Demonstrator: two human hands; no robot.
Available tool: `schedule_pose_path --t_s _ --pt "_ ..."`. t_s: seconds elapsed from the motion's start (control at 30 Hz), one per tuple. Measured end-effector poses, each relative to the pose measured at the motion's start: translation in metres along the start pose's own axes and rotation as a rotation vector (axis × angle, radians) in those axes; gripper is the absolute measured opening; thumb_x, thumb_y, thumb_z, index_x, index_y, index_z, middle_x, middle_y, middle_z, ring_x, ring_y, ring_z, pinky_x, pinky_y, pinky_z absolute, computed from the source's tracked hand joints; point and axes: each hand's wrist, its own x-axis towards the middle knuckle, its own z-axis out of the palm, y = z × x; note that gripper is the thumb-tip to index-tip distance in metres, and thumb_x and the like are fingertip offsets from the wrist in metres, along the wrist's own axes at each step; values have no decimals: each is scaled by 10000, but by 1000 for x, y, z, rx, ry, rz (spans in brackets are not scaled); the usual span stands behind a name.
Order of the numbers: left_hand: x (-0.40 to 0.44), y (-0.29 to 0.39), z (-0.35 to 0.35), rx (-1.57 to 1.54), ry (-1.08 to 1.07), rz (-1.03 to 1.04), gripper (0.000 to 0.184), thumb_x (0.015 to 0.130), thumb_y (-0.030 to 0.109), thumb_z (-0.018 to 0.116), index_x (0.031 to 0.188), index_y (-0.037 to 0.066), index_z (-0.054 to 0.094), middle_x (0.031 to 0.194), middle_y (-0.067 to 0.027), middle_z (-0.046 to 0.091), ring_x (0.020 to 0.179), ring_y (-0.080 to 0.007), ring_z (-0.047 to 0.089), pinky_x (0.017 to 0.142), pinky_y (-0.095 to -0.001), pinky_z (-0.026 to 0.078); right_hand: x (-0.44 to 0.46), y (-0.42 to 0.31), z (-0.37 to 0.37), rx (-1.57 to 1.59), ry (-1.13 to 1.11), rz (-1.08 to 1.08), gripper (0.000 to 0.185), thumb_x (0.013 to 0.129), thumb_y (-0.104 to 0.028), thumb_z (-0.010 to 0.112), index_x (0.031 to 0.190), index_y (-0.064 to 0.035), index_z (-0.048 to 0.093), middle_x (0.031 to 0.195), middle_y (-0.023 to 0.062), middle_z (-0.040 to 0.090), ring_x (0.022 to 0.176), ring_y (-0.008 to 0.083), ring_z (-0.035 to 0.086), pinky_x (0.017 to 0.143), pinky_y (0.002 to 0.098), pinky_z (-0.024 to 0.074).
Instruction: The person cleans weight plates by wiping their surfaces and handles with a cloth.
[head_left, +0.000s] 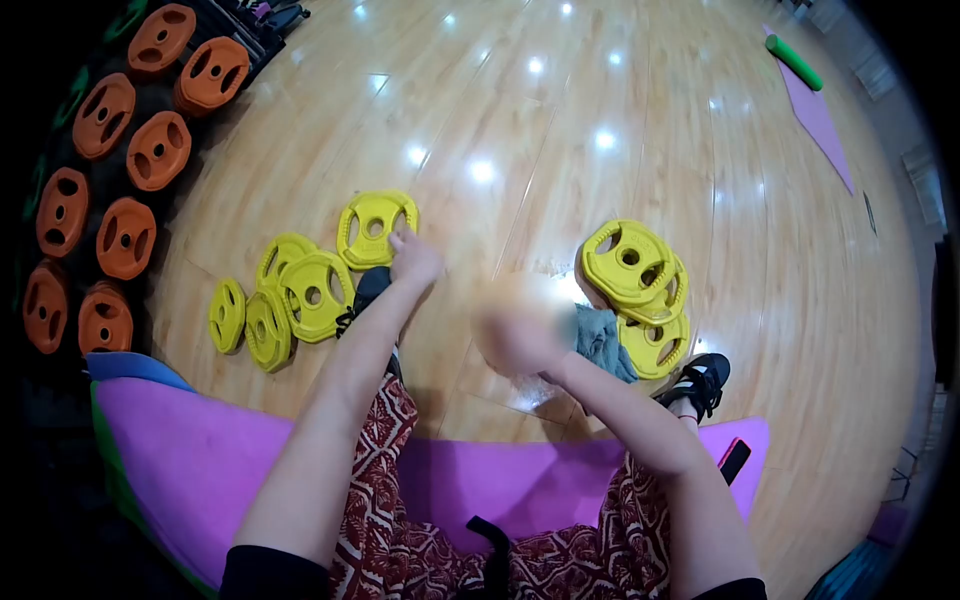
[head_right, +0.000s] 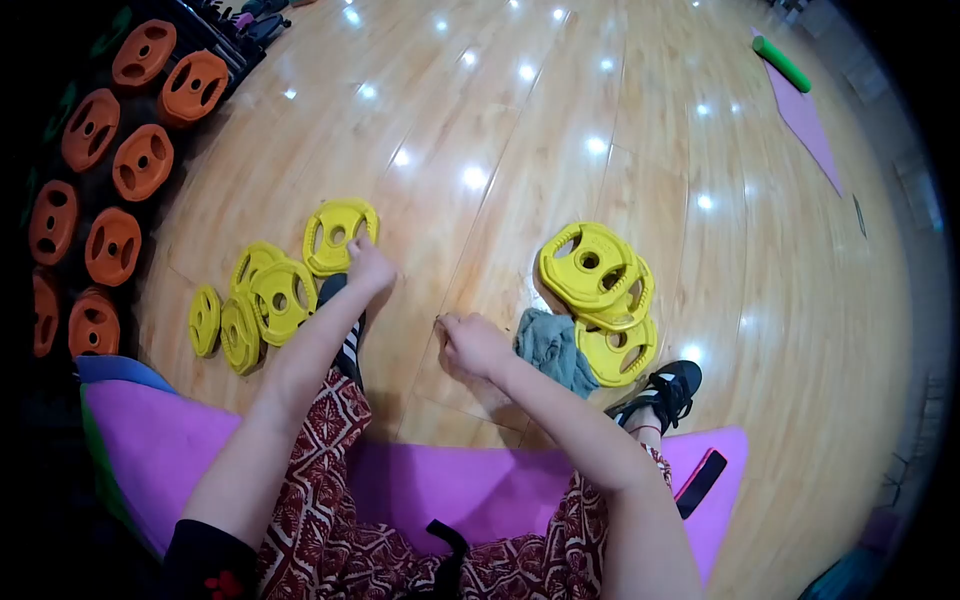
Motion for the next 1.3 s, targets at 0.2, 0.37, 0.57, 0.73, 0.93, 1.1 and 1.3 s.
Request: schedule_pose_path --t_s 0.2,0.37,0.57,0.73,0.93,1.1,1.3 --pt "2 -17 3 36 -8 -1 665 702 170 526 1264 -19 224 1195 -198 345 1027 -363 477 856 -397 411 -7 26 -2 -162 81 -82 338 719 -125 484 1039 -19 501 928 184 566 887 334 531 775 395 432" --pt "3 -15 -9 -47 -15 -55 543 739 172 494 1219 10 297 1231 -181 336 1008 -343 503 821 -404 434 -5 58 -4 22 73 22 332 743 -102 469 1060 -8 501 972 184 562 915 323 534 782 368 433" --pt "-20 -10 4 -143 -50 -72 549 702 160 527 1210 56 348 1147 -195 391 985 -361 501 839 -414 418 0 80 2 -60 129 66 317 751 -99 482 1057 -24 513 959 174 567 892 296 552 771 343 444" --pt "-58 -21 13 11 -132 163 418 693 146 532 1076 17 424 1092 -186 411 826 -357 565 713 -442 466 -7 62 -6 -212 135 46 339 733 -79 482 1069 -36 502 1030 165 532 944 297 521 802 345 432" --pt "-86 -28 18 198 -247 479 323 701 95 505 1001 -15 454 1017 -195 459 740 -353 581 628 -429 482 -17 -13 -29 -401 172 -147 463 693 -69 517 1147 -55 431 1181 110 449 977 308 487 808 360 430" --pt "-124 -13 31 165 -386 637 337 682 82 510 994 -36 457 1011 -215 467 772 -350 576 651 -433 478 -17 -16 -11 -408 36 -178 475 687 -100 542 1151 -62 447 1185 115 457 948 304 491 803 353 430" --pt "-114 -19 40 213 -595 807 274 673 95 500 924 3 557 893 -170 554 803 -316 566 676 -429 459 -36 -16 -11 -740 -117 -184 453 683 -143 548 1125 -74 474 1161 63 478 879 251 542 710 351 447"
